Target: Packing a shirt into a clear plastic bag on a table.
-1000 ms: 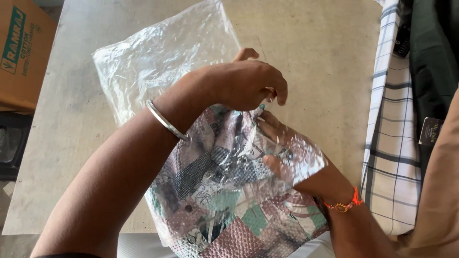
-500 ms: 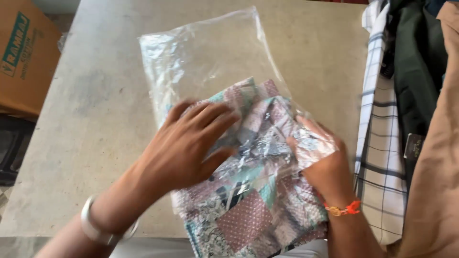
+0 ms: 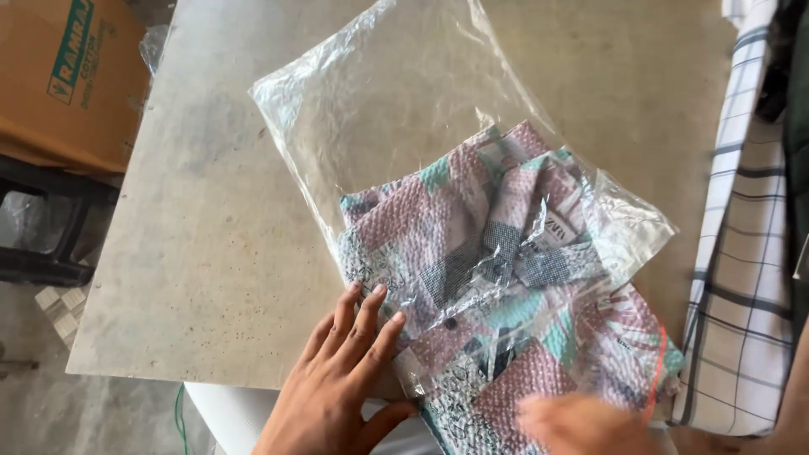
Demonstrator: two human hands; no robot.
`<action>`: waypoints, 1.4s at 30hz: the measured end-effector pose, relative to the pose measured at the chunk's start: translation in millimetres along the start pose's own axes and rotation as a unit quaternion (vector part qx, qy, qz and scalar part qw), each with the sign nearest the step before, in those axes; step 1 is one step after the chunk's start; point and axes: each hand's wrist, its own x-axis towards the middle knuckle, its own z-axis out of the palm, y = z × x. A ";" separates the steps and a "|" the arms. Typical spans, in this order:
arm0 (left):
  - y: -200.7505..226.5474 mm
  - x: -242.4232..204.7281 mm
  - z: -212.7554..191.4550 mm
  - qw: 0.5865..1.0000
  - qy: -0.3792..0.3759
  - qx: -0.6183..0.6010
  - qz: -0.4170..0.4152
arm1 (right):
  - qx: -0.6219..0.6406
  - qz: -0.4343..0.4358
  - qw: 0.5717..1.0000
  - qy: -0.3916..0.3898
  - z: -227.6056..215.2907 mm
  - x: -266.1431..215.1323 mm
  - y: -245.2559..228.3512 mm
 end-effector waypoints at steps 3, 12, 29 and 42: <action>-0.9 -4.3 0.5 0.999 -0.001 -0.036 0.018 | 0.031 -0.022 0.999 -0.037 -2.1 26.8 -66.1; 5.0 0.4 -8.2 0.996 0.029 -0.024 0.076 | 0.039 0.069 0.987 -0.139 -30.3 59.0 -51.1; 27.1 27.8 10.7 0.987 0.063 0.030 0.147 | -0.027 0.123 0.982 -0.138 -53.5 48.3 -25.2; 36.7 34.2 10.8 0.975 0.090 0.028 0.201 | 0.037 0.081 0.991 -0.101 -61.9 36.9 -9.9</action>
